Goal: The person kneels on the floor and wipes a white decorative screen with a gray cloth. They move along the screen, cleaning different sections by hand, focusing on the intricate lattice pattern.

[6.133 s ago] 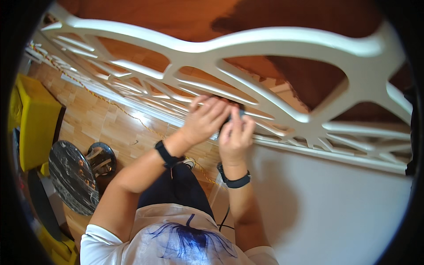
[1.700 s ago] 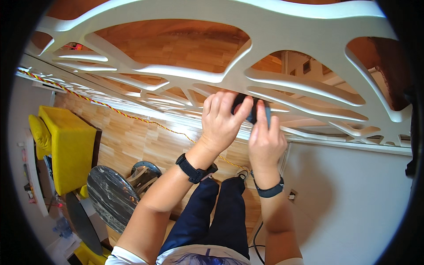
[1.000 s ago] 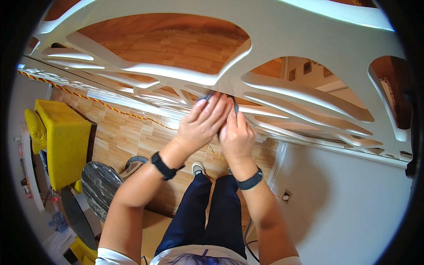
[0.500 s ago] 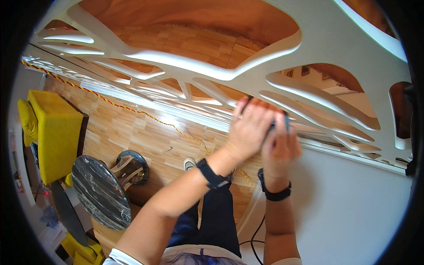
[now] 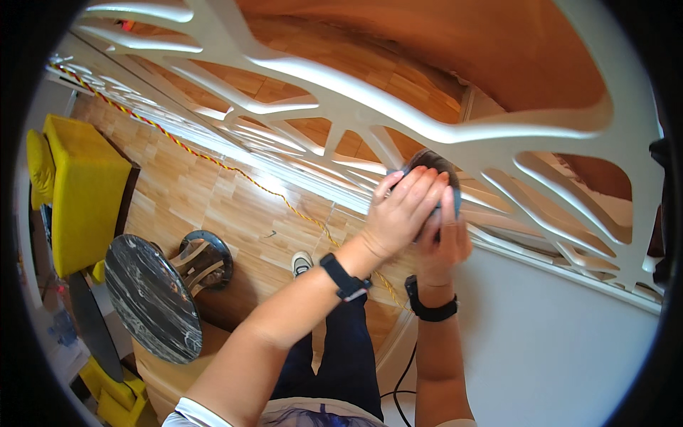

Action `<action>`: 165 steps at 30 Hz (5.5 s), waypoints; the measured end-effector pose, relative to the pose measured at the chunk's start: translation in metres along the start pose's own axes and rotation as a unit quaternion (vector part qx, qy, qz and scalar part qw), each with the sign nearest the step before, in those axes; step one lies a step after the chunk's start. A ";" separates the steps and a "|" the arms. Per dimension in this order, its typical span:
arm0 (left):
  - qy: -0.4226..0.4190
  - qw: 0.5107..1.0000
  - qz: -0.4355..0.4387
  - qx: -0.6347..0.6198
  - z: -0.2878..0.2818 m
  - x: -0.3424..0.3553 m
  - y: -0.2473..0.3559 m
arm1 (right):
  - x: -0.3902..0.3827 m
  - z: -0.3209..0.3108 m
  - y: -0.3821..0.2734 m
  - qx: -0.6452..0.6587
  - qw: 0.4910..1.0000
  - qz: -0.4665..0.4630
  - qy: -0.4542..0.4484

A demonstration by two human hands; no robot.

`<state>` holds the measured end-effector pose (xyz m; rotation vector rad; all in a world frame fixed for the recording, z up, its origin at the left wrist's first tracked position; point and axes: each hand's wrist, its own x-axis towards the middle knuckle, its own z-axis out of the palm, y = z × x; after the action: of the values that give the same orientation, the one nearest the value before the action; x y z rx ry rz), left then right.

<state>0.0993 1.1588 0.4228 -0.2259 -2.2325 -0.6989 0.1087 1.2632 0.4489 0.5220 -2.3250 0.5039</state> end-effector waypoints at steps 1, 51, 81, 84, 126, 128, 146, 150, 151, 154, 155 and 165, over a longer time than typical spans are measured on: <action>0.019 0.999 0.043 0.023 -0.006 -0.002 -0.016 | -0.005 0.008 -0.005 0.019 1.000 0.000 -0.003; 0.181 0.972 0.087 0.122 0.040 -0.081 -0.136 | -0.047 0.144 -0.019 0.160 0.973 -0.163 0.017; 0.138 0.869 0.402 0.255 -0.023 -0.034 -0.234 | -0.047 0.191 -0.108 0.224 0.972 0.034 0.059; 0.183 0.845 0.393 0.314 -0.041 -0.009 -0.243 | -0.021 0.194 -0.120 0.387 0.918 0.063 0.055; 0.127 0.973 0.110 0.159 -0.014 -0.080 -0.295 | -0.048 0.257 -0.141 0.119 0.992 0.016 -0.048; 0.096 0.975 0.160 0.119 0.003 -0.085 -0.271 | -0.063 0.238 -0.124 0.052 0.996 0.065 -0.012; 0.160 0.971 0.160 0.082 0.017 -0.110 -0.281 | -0.080 0.242 -0.097 0.131 0.988 -0.066 0.041; 0.227 0.947 0.226 0.026 0.034 -0.117 -0.242 | -0.104 0.209 -0.065 0.084 0.984 -0.130 0.092; 0.220 0.946 0.233 0.046 0.039 -0.119 -0.230 | -0.107 0.204 -0.056 0.047 0.981 -0.131 0.133; 0.120 0.956 0.246 0.102 0.059 -0.122 -0.200 | -0.109 0.198 -0.026 -0.010 0.991 -0.030 0.131; 0.141 0.946 0.268 0.120 0.068 -0.118 -0.193 | -0.104 0.202 -0.016 -0.023 0.981 -0.055 0.186; 0.087 0.948 0.291 0.091 0.112 -0.110 -0.104 | -0.135 0.150 0.038 -0.109 0.971 0.097 0.187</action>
<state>0.0670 1.1400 0.2385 -0.6692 -1.9023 -0.1814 0.1001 1.2531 0.2444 0.0830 -2.0403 0.3923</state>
